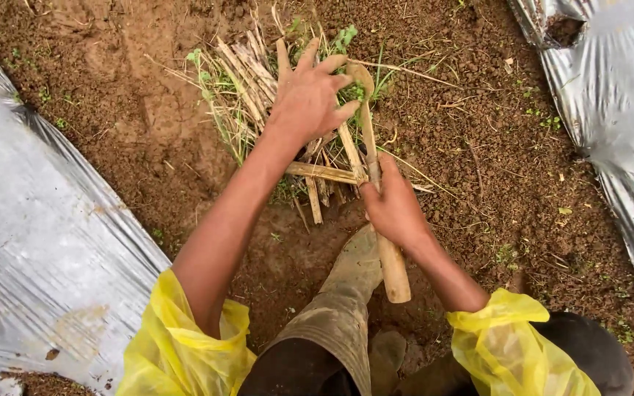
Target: Using a sickle to clear weeds from the ground between plastic-covered crop rows and gathering the debris into bundles.
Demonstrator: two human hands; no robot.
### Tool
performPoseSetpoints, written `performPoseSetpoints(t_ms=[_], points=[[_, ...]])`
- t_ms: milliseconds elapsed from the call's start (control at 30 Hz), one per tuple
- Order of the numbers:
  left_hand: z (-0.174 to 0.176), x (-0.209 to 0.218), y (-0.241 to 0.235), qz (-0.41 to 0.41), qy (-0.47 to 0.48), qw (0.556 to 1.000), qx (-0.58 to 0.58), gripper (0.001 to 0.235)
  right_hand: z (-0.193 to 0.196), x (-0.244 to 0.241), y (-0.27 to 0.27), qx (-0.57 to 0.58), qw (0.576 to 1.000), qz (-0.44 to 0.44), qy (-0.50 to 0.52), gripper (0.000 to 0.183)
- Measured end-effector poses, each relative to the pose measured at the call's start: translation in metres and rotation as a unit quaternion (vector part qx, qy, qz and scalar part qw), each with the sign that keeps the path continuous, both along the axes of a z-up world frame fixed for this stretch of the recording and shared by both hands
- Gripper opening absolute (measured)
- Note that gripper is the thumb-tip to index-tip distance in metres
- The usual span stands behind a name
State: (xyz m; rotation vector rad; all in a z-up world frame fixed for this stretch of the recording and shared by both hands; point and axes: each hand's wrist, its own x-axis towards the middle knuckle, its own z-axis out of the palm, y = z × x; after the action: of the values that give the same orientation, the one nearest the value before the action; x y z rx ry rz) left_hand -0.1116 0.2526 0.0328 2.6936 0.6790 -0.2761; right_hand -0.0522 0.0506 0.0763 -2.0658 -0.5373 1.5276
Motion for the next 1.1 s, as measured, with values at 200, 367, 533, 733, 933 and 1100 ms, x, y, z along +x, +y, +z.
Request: performPoseSetpoints(t_ms=[200, 367, 533, 733, 933, 1100], points=[[-0.014, 0.000, 0.004, 0.013, 0.090, 0.996, 0.024, 0.039, 0.023, 0.018, 0.003, -0.073, 0.997, -0.012, -0.011, 0.057], [-0.028, -0.010, 0.006, -0.001, 0.022, 0.998, 0.065, 0.037, 0.039, 0.045, 0.004, -0.022, 0.996, -0.041, -0.070, 0.027], [-0.022, -0.007, 0.009, 0.011, 0.070, 0.997, 0.034, 0.038, 0.005, 0.077, 0.002, 0.117, 0.971, -0.161, -0.132, 0.027], [-0.031, -0.015, 0.008, 0.017, 0.018, 0.999, 0.026, 0.036, -0.053, 0.037, -0.009, 0.094, 0.962, -0.248, -0.068, 0.027], [-0.031, -0.015, 0.008, 0.018, 0.050, 0.998, 0.026, 0.040, -0.067, -0.021, -0.017, 0.016, 0.977, -0.208, 0.037, 0.033], [-0.025, -0.012, 0.008, 0.023, 0.082, 0.996, 0.015, 0.041, -0.057, -0.039, -0.019, -0.025, 0.986, -0.150, 0.063, 0.035]])
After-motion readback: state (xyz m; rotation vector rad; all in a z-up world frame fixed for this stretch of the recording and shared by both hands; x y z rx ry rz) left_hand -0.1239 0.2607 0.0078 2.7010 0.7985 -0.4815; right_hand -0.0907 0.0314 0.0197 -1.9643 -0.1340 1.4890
